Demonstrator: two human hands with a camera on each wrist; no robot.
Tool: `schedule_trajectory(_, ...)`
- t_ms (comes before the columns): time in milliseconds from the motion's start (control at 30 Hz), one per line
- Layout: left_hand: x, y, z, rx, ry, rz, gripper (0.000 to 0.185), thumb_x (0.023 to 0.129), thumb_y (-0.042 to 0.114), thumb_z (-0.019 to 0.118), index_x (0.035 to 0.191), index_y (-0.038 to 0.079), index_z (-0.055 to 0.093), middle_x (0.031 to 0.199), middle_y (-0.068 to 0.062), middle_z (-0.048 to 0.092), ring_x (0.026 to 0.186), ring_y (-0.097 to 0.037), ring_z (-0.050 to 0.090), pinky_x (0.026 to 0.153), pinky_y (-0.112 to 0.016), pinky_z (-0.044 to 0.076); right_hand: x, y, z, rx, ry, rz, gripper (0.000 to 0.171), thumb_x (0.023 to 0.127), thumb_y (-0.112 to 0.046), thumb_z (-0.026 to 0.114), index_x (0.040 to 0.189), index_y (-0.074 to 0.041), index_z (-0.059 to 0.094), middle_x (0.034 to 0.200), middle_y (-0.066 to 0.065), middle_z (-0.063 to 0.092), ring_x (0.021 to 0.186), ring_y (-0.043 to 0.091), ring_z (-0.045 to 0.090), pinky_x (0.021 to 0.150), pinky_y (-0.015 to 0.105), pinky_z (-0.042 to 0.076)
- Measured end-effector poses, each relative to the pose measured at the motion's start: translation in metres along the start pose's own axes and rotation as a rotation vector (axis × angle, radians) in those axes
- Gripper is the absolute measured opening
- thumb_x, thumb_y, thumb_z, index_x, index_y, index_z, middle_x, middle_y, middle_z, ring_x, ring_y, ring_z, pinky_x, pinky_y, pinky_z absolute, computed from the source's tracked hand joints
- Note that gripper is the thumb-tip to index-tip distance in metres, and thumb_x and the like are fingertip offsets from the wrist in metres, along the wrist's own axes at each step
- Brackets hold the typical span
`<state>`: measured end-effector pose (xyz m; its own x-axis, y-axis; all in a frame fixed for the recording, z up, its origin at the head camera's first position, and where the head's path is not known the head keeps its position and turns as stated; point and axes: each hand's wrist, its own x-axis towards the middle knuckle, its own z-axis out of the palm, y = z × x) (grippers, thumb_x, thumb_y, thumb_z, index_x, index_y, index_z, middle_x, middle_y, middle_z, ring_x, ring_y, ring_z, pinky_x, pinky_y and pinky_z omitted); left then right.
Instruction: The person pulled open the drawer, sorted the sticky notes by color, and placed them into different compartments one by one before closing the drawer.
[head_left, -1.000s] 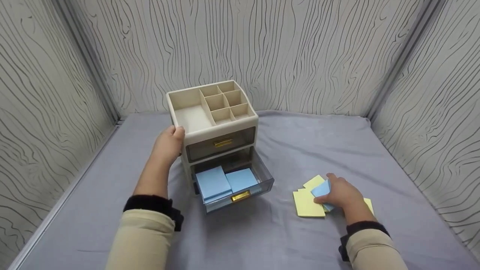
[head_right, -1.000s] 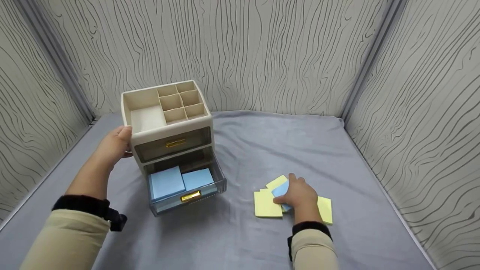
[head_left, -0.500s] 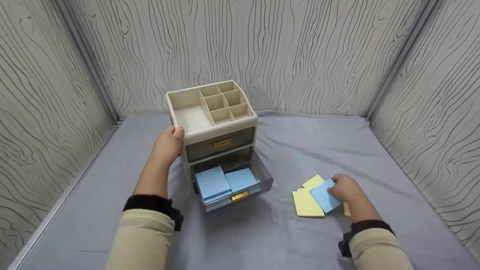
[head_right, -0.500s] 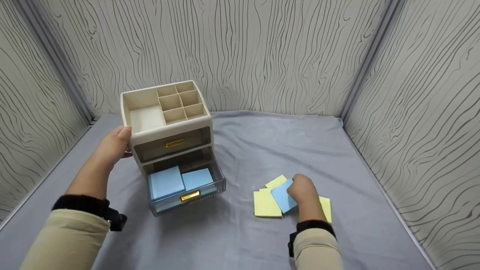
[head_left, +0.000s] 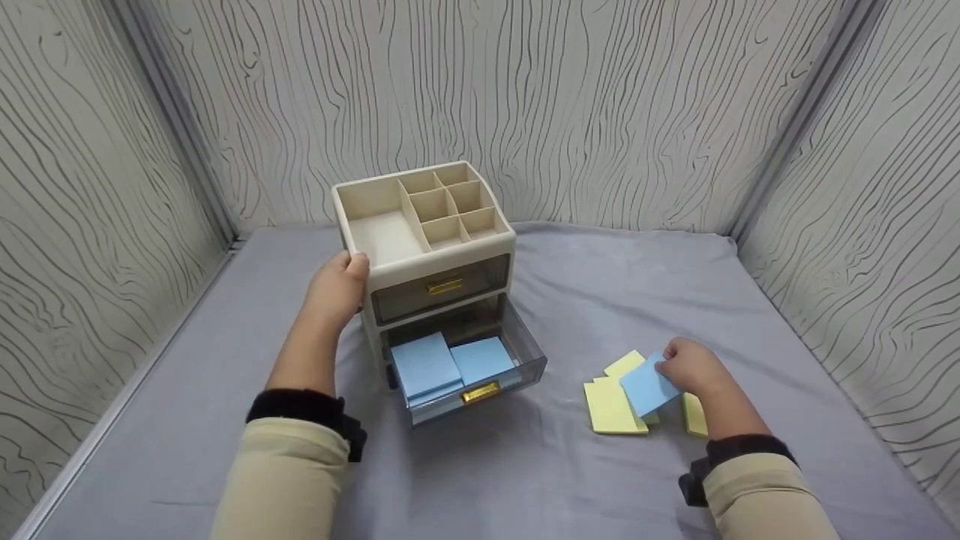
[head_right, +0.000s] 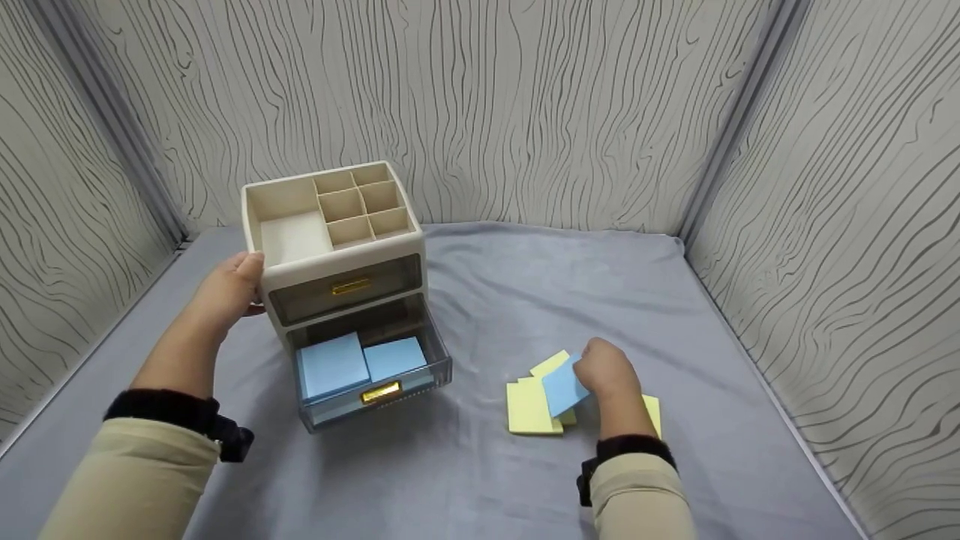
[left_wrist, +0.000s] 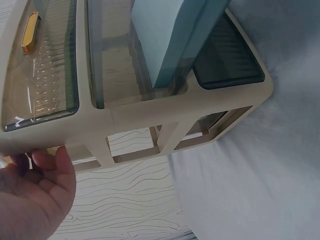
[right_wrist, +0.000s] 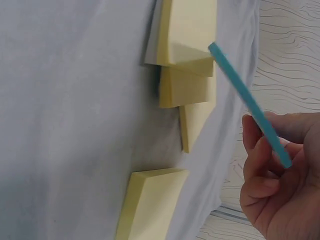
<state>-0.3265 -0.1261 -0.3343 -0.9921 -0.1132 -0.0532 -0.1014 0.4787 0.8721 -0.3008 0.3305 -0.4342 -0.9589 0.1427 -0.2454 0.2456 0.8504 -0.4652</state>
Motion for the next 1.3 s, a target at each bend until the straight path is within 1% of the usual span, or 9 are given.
schedule_trajectory(167, 0.0, 0.0, 0.0, -0.007, 0.003, 0.009, 0.037, 0.095, 0.032, 0.026, 0.111, 0.004, 0.045, 0.12, -0.016, 0.047, 0.1, -0.029, 0.046, 0.086, -0.042, 0.044, -0.002, -0.011, -0.005, 0.052, 0.015, -0.012, 0.015, 0.092, -0.012, 0.047, 0.092, 0.003, 0.046, 0.08, 0.014, 0.048, 0.072, 0.023, 0.049, 0.058, 0.03, 0.043)
schedule_trajectory(300, -0.001, 0.001, 0.0, 0.0, -0.003, 0.014, 0.034, 0.095, 0.032, 0.026, 0.106, 0.005, 0.044, 0.114, -0.016, 0.047, 0.097, -0.028, 0.046, 0.083, -0.039, 0.044, -0.003, -0.024, -0.009, 0.103, 0.069, -0.045, 0.016, 0.092, -0.012, 0.046, 0.094, 0.003, 0.046, 0.084, 0.015, 0.05, 0.073, 0.023, 0.05, 0.057, 0.029, 0.043)
schedule_trajectory(367, -0.001, 0.001, -0.001, 0.004, -0.001, 0.018, 0.033, 0.095, 0.031, 0.026, 0.103, 0.006, 0.044, 0.109, -0.015, 0.047, 0.092, -0.026, 0.046, 0.08, -0.037, 0.045, -0.003, -0.032, -0.01, 0.141, 0.093, -0.054, 0.015, 0.093, -0.013, 0.045, 0.095, 0.002, 0.045, 0.087, 0.016, 0.05, 0.075, 0.023, 0.05, 0.058, 0.029, 0.043)
schedule_trajectory(433, -0.001, 0.0, -0.001, 0.0, -0.013, 0.02, 0.031, 0.096, 0.032, 0.026, 0.097, 0.006, 0.042, 0.097, -0.013, 0.048, 0.082, -0.025, 0.045, 0.074, -0.034, 0.043, -0.005, -0.042, -0.011, 0.187, 0.114, -0.066, 0.016, 0.094, -0.014, 0.044, 0.097, 0.001, 0.046, 0.091, 0.017, 0.052, 0.077, 0.023, 0.05, 0.059, 0.028, 0.043)
schedule_trajectory(600, -0.001, 0.0, -0.002, 0.003, -0.016, 0.027, 0.029, 0.097, 0.033, 0.025, 0.091, 0.009, 0.041, 0.077, -0.007, 0.041, 0.069, -0.02, 0.041, 0.066, -0.03, 0.04, -0.014, -0.068, -0.015, 0.332, 0.132, -0.127, 0.023, 0.096, -0.015, 0.041, 0.111, 0.001, 0.045, 0.109, 0.023, 0.052, 0.087, 0.026, 0.054, 0.063, 0.028, 0.047)
schedule_trajectory(667, 0.0, 0.0, -0.001, 0.009, -0.002, 0.023, 0.03, 0.096, 0.033, 0.025, 0.096, 0.009, 0.044, 0.08, -0.007, 0.042, 0.074, -0.02, 0.043, 0.067, -0.03, 0.041, -0.019, -0.078, -0.015, 0.377, 0.127, -0.157, 0.025, 0.096, -0.015, 0.04, 0.115, 0.001, 0.043, 0.111, 0.023, 0.051, 0.088, 0.026, 0.055, 0.064, 0.028, 0.048)
schedule_trajectory(833, 0.0, 0.0, 0.0, 0.006, 0.004, 0.015, 0.033, 0.096, 0.032, 0.025, 0.102, 0.006, 0.045, 0.087, -0.01, 0.044, 0.081, -0.023, 0.045, 0.07, -0.031, 0.042, -0.031, -0.101, -0.016, 0.44, 0.104, -0.216, 0.025, 0.095, -0.015, 0.042, 0.116, -0.001, 0.043, 0.105, 0.018, 0.053, 0.078, 0.022, 0.055, 0.06, 0.028, 0.047)
schedule_trajectory(1133, 0.0, 0.001, 0.001, 0.008, 0.013, 0.022, 0.034, 0.095, 0.031, 0.027, 0.104, 0.005, 0.046, 0.089, -0.011, 0.046, 0.077, -0.021, 0.045, 0.067, -0.03, 0.041, -0.039, -0.135, -0.002, 0.521, 0.058, -0.291, 0.023, 0.093, -0.01, 0.046, 0.114, -0.001, 0.045, 0.093, 0.014, 0.057, 0.064, 0.016, 0.055, 0.054, 0.027, 0.045)
schedule_trajectory(1300, -0.001, 0.001, 0.001, -0.002, 0.015, 0.012, 0.032, 0.096, 0.032, 0.027, 0.102, 0.006, 0.045, 0.088, -0.01, 0.045, 0.078, -0.022, 0.045, 0.069, -0.03, 0.041, -0.04, -0.154, 0.012, 0.532, 0.036, -0.299, 0.018, 0.092, -0.008, 0.049, 0.109, -0.004, 0.048, 0.087, 0.011, 0.058, 0.056, 0.016, 0.053, 0.049, 0.025, 0.043)
